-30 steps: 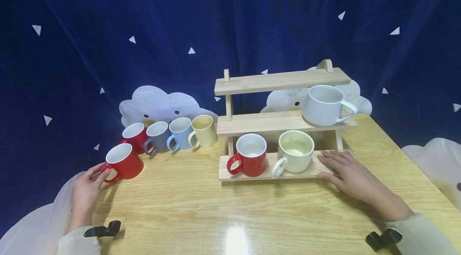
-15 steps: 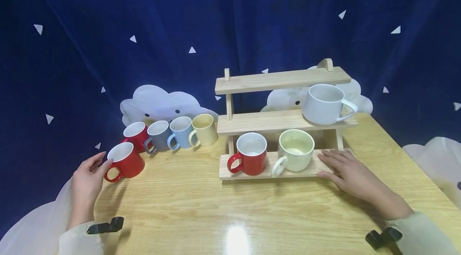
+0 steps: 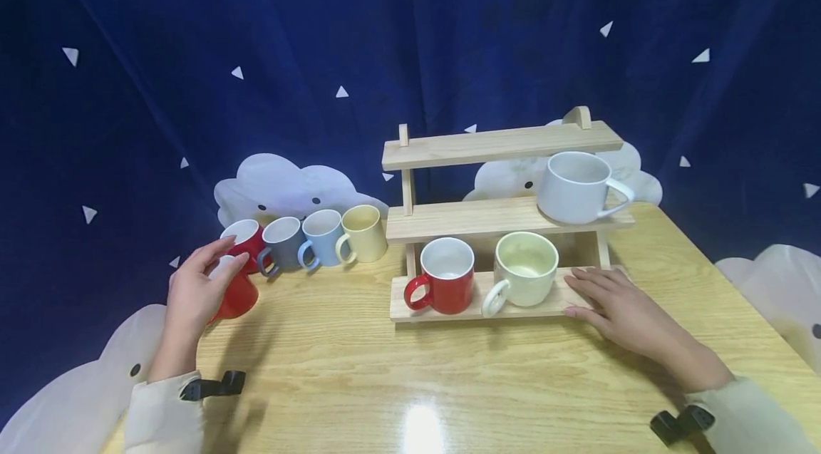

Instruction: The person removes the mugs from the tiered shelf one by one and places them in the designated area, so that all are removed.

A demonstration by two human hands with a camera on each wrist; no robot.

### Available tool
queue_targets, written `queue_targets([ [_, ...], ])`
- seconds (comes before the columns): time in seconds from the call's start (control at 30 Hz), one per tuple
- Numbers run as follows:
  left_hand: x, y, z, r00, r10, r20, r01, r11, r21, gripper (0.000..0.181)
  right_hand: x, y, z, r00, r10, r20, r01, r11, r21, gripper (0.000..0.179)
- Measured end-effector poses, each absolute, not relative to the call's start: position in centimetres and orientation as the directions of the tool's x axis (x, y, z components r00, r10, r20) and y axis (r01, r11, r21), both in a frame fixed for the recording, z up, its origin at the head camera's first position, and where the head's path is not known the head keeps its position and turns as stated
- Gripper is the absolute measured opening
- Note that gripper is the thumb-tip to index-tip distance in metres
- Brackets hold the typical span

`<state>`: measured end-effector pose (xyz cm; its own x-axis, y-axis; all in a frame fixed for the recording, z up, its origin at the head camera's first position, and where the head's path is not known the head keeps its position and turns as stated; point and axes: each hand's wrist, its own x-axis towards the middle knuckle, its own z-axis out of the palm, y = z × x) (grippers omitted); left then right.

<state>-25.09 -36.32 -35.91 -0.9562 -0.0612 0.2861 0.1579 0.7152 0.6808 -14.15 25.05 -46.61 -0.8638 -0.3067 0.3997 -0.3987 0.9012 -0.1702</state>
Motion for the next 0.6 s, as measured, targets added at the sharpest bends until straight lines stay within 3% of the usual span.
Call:
queue_targets([
  [0.27,-25.5,-32.0,-34.5,-0.884,0.153,0.442,0.408,0.713,0.571,0.048,-14.2,25.0,-46.6,-0.859,-0.307,0.409,-0.405,0.897,-0.179,0.059],
  [0.6,-25.5,-25.6,-33.2,-0.802,0.341,0.491,0.581,0.635,0.508,0.047,-14.0,25.0,-46.5,-0.859,-0.306,0.411,-0.405,0.897,-0.179,0.058],
])
